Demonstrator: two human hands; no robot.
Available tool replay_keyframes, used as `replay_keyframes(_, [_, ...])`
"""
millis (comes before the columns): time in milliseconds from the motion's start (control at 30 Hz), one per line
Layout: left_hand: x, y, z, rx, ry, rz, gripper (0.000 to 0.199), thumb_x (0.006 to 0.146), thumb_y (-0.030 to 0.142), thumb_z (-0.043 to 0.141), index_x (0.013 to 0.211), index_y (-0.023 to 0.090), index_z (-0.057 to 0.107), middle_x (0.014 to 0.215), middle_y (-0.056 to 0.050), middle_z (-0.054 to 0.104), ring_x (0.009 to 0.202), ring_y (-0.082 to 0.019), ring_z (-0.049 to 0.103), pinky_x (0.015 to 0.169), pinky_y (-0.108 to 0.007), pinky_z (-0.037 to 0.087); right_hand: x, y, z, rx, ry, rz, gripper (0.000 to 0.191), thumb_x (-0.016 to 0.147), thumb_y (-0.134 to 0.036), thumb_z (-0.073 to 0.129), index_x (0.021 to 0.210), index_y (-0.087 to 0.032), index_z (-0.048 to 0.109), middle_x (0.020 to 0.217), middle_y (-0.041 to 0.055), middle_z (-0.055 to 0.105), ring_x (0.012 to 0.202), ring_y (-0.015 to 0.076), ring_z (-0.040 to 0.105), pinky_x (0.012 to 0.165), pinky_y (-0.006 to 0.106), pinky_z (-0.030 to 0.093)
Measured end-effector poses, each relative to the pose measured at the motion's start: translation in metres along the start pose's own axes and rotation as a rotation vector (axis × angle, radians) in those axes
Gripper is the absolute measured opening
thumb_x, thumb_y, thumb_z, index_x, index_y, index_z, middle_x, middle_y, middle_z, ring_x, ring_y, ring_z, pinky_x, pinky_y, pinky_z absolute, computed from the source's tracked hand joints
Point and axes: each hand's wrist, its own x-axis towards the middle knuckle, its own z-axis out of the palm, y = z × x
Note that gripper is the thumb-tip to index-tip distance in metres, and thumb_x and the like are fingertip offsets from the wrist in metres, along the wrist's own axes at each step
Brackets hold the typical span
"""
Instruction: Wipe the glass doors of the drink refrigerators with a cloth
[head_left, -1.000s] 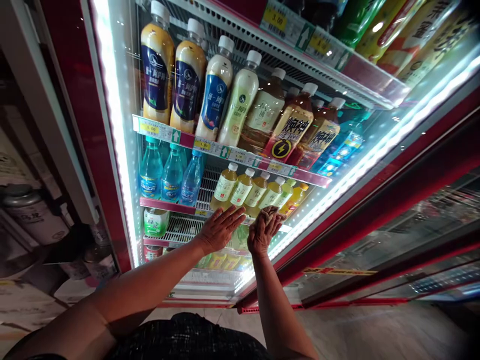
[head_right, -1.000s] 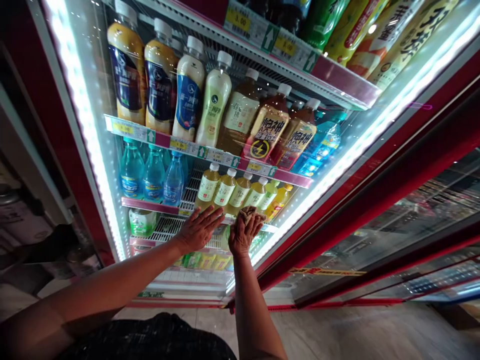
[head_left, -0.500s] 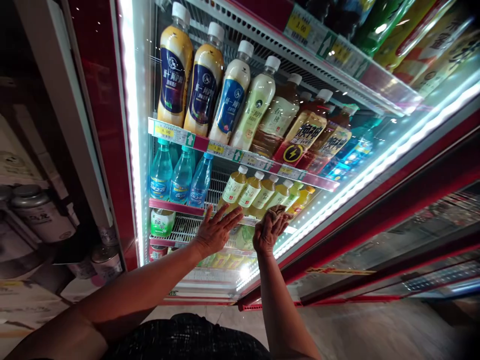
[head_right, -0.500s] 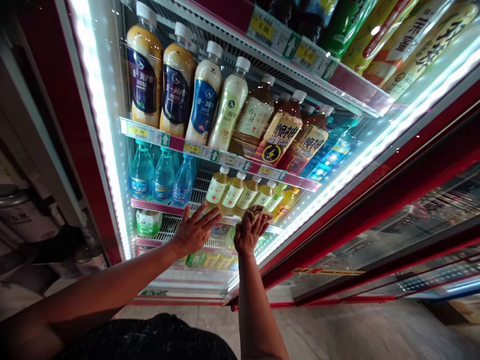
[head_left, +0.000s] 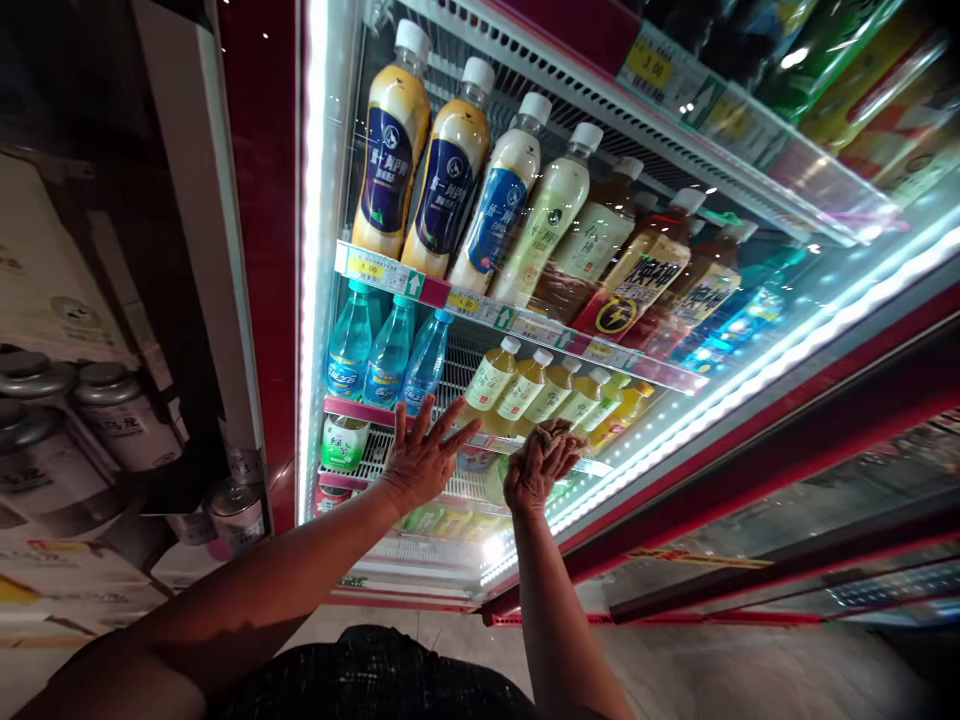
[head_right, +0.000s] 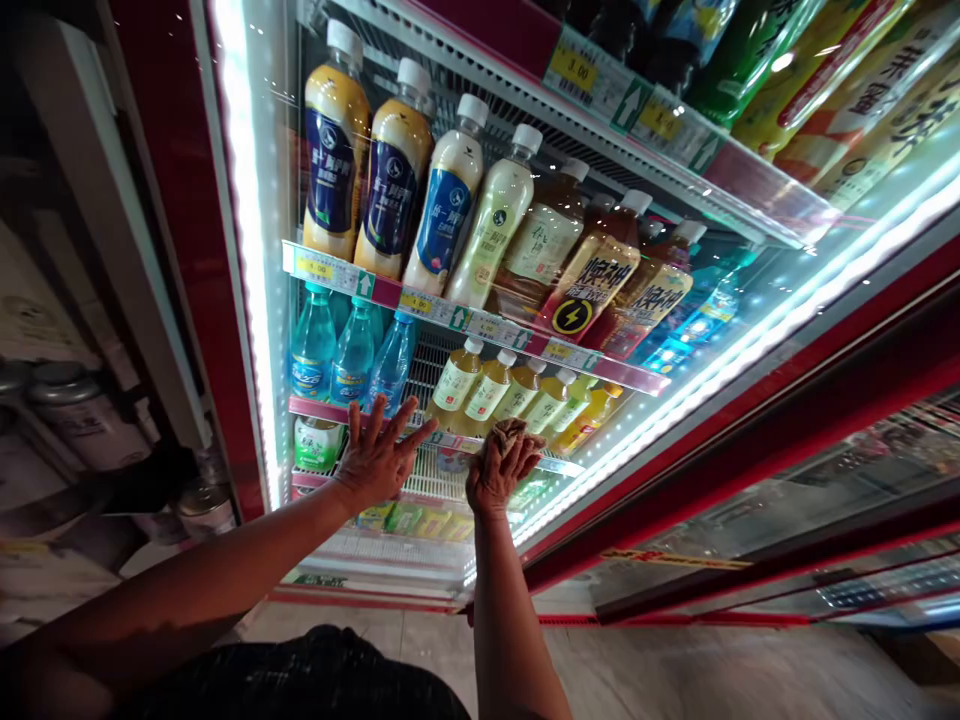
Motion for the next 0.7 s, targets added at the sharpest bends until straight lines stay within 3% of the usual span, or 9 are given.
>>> replay_keyframes(133, [-0.006, -0.012, -0.006, 0.013, 0.016, -0.026, 0.096, 0.087, 0.032, 0.071, 0.166, 0.040, 0.017, 0.175, 0.001, 0.015, 0.161, -0.034, -0.015, 0.127, -0.065, -0.013, 0.009, 0.017, -0.001, -0.055, 0.024, 0.147, 0.070, 0.097, -0.032, 0.046, 0.163, -0.019, 0.027, 0.172, 0.0239, 0.014, 0.160, 0.0457, 0.011, 0.113, 0.085, 0.017])
replay_keyframes(267, [-0.013, -0.021, -0.009, -0.003, 0.022, -0.065, 0.105, 0.086, 0.035, 0.073, 0.168, 0.036, 0.008, 0.176, -0.004, 0.007, 0.161, -0.037, -0.013, 0.127, -0.067, -0.009, 0.035, -0.005, 0.005, -0.062, 0.106, 0.294, 0.071, 0.100, -0.033, 0.041, 0.166, -0.017, 0.020, 0.172, 0.0257, 0.011, 0.160, 0.0442, 0.009, 0.115, 0.083, 0.018])
replay_keyframes(433, [-0.019, -0.030, -0.010, 0.004, 0.015, -0.063, 0.105, 0.089, 0.036, 0.071, 0.168, 0.037, 0.002, 0.177, -0.004, -0.002, 0.161, -0.038, -0.014, 0.127, -0.067, -0.007, 0.019, -0.047, 0.011, -0.027, 0.026, 0.077, 0.070, 0.097, -0.029, 0.047, 0.163, -0.022, 0.028, 0.174, 0.0209, 0.012, 0.161, 0.0440, 0.008, 0.116, 0.081, 0.018])
replay_keyframes(567, [-0.023, -0.040, -0.013, 0.000, 0.015, -0.078, 0.110, 0.087, 0.036, 0.075, 0.167, 0.037, 0.000, 0.177, -0.005, -0.006, 0.160, -0.040, -0.015, 0.127, -0.068, -0.006, -0.001, -0.037, 0.009, -0.049, -0.016, -0.013, 0.067, 0.094, -0.028, 0.051, 0.159, -0.023, 0.035, 0.173, 0.0204, 0.015, 0.160, 0.0453, 0.012, 0.115, 0.084, 0.016])
replay_keyframes(700, [-0.028, -0.053, -0.011, 0.015, 0.016, -0.054, 0.101, 0.090, 0.037, 0.072, 0.167, 0.038, 0.007, 0.177, -0.005, 0.007, 0.161, -0.036, -0.014, 0.127, -0.064, -0.009, 0.015, -0.029, 0.009, -0.059, 0.033, 0.098, 0.071, 0.097, -0.029, 0.048, 0.164, -0.018, 0.026, 0.172, 0.0257, 0.014, 0.160, 0.0466, 0.011, 0.112, 0.088, 0.012])
